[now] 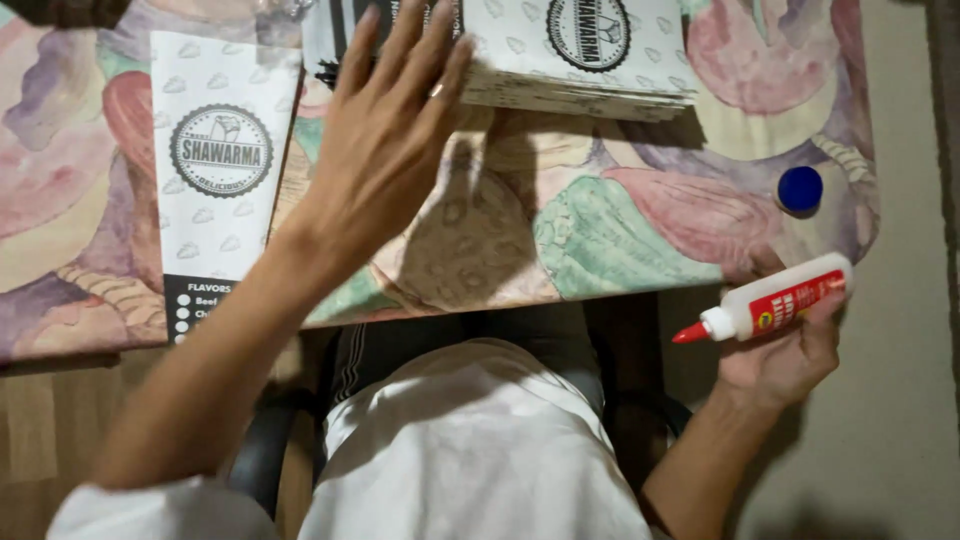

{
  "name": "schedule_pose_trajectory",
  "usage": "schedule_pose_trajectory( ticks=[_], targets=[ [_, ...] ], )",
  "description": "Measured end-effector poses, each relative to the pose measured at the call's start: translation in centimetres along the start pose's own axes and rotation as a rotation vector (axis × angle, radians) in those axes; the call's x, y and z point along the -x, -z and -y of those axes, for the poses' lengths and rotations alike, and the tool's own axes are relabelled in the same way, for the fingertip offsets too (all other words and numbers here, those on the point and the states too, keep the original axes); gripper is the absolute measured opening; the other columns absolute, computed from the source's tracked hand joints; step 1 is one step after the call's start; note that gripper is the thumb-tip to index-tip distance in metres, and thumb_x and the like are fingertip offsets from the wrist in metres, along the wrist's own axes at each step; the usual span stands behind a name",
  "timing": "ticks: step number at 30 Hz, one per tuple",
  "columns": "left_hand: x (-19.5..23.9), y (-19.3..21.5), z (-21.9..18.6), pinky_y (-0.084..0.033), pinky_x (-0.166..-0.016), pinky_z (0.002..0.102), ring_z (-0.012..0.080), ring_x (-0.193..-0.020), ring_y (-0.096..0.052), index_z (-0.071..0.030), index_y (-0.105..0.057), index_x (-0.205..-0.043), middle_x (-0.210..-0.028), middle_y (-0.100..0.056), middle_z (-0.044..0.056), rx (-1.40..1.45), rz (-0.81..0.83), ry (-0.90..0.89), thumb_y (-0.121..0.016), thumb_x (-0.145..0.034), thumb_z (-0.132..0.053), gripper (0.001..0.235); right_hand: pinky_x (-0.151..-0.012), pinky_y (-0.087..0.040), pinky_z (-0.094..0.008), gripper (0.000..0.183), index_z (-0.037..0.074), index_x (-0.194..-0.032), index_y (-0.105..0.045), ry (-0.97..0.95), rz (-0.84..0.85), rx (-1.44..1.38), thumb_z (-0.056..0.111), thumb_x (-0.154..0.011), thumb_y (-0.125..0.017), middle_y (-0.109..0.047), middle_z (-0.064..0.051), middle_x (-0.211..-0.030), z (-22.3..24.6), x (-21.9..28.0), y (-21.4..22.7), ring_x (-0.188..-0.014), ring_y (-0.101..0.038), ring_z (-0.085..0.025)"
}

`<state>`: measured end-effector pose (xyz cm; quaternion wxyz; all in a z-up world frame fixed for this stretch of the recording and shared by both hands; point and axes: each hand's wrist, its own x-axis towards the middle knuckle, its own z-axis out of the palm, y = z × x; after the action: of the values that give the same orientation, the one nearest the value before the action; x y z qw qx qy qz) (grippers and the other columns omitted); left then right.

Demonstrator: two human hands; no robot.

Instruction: The person applies glue to the edge of printed paper pouches and folds them to seal. They repeat this process for multiple pouches, stacking the finished items on the table.

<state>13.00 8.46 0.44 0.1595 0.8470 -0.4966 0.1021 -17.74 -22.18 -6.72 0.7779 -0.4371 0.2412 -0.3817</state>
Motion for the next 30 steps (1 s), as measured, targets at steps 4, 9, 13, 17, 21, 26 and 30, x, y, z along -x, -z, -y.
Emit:
schedule_pose_trajectory(
  ticks=[4,9,13,17,21,26,30],
  targets=[
    [-3.0,-3.1,2.0,-0.020,-0.120,0.063,0.0415,-0.151,-0.031,0.003,-0.034,-0.162,-0.164,-0.036,0.027,-0.156,0.034,-0.024,-0.070,-0.095,0.007,0.076,-0.078,-0.064,-0.029,0.051,0.002,-0.116,-0.072,0.183,-0.314,0.127,0.041,-0.084,-0.082,-0.069,-0.003,-0.089,0.5,-0.3,-0.7,-0.081,-0.069,-0.015],
    [0.8,-1.6,-2.6,-0.061,-0.094,0.032,0.0254,-0.121,-0.064,-0.004,-0.062,-0.129,-0.126,-0.070,0.013,-0.332,-0.311,-0.166,-0.087,-0.092,-0.005,0.045,-0.085,-0.068,-0.038,0.064,0.003,-0.126,-0.067,0.155,-0.276,0.099,0.046,-0.080,-0.081,-0.077,-0.019,-0.103,1.5,0.4,-1.4,-0.092,-0.078,-0.027],
    [5.5,-3.1,-8.2,-0.053,-0.111,0.049,0.0400,-0.133,-0.059,0.001,-0.062,-0.139,-0.140,-0.066,0.023,-0.220,-0.135,-0.168,-0.077,-0.089,-0.002,0.053,-0.090,-0.065,-0.050,0.040,0.010,-0.129,-0.068,0.132,0.111,-0.033,0.040,-0.102,-0.072,-0.073,0.000,-0.123,0.6,0.5,0.9,-0.111,-0.072,-0.026],
    [6.7,-3.5,-10.3,-0.056,-0.104,0.056,0.0517,-0.128,-0.057,0.011,-0.064,-0.126,-0.135,-0.060,0.034,-0.119,-0.112,-0.147,-0.056,-0.098,0.005,0.030,-0.085,-0.065,-0.057,0.039,0.007,-0.134,-0.067,0.043,0.326,-0.136,0.032,-0.104,-0.072,-0.070,-0.019,-0.130,-0.5,0.9,-0.3,-0.110,-0.071,-0.039],
    [6.8,-3.3,-10.4,-0.058,-0.102,0.054,0.0508,-0.132,-0.054,0.007,-0.068,-0.124,-0.137,-0.058,0.033,-0.108,-0.091,-0.163,-0.066,-0.095,0.004,0.029,-0.094,-0.063,-0.061,0.054,0.000,-0.129,-0.061,0.029,0.141,0.039,0.036,-0.093,-0.078,-0.067,-0.025,-0.130,-0.9,1.1,0.0,-0.103,-0.070,-0.047],
    [5.9,-2.9,-10.0,-0.055,-0.085,0.048,0.0428,-0.111,-0.063,0.005,-0.068,-0.090,-0.122,-0.065,0.026,0.128,-0.217,-0.178,-0.061,-0.094,0.006,0.008,-0.100,-0.065,-0.046,0.054,-0.001,-0.126,-0.061,0.307,-0.081,0.127,0.022,-0.086,-0.088,-0.070,-0.018,-0.117,1.0,-0.4,1.8,-0.109,-0.072,-0.030],
    [4.6,-0.9,-9.4,-0.061,-0.066,0.032,0.0227,-0.086,-0.071,-0.010,-0.079,-0.094,-0.104,-0.079,0.011,0.218,-0.022,-0.111,-0.075,-0.088,0.006,0.017,-0.100,-0.060,-0.048,0.048,0.003,-0.136,-0.051,0.603,-0.084,0.350,0.007,-0.097,-0.080,-0.057,-0.011,-0.115,2.4,-0.4,1.7,-0.110,-0.059,-0.023]
  ],
)
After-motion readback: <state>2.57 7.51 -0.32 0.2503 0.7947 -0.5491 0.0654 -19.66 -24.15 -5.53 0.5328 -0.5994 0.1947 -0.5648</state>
